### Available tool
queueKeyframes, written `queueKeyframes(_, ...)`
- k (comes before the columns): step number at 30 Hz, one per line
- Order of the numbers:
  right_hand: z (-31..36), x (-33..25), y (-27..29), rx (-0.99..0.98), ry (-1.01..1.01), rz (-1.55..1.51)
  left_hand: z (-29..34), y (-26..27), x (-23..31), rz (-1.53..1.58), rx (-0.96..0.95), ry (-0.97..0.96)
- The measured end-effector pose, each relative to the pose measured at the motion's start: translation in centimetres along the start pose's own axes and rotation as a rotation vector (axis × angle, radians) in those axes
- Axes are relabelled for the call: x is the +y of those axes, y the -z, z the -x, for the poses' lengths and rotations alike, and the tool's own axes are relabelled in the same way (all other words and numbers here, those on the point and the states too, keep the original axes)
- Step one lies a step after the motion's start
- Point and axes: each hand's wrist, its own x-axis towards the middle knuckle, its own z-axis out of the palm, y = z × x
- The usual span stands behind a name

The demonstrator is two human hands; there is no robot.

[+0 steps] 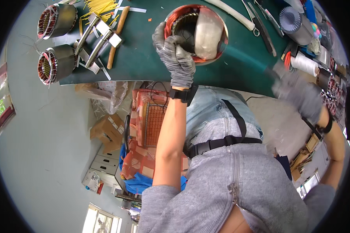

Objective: Assembling the internal components of a motor stator using a mallet and screwdriver.

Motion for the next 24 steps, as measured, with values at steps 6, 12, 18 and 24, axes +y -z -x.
queueKeyframes(6,-7.8,-5.1,7.4,-0.547,-0.315,-0.44,-2.7,0.6,-2.4,-0.014,-0.146,-0.06)
queueKeyframes(12,-0.9,-2.1,-1.7,-0.286,-0.322,-0.909,-5.1,3.3,-3.1,-0.148,-0.27,-0.188)
queueKeyframes(18,0.6,-7.8,-3.7,-0.498,-0.097,-0.222,-5.7,2.8,-2.7,-0.001,-0.38,-0.065)
queueKeyframes(24,9.5,-3.0,-12.3,-0.073,-0.193,-0.386,-1.4,3.8,2.1,-0.515,-0.306,-0.35)
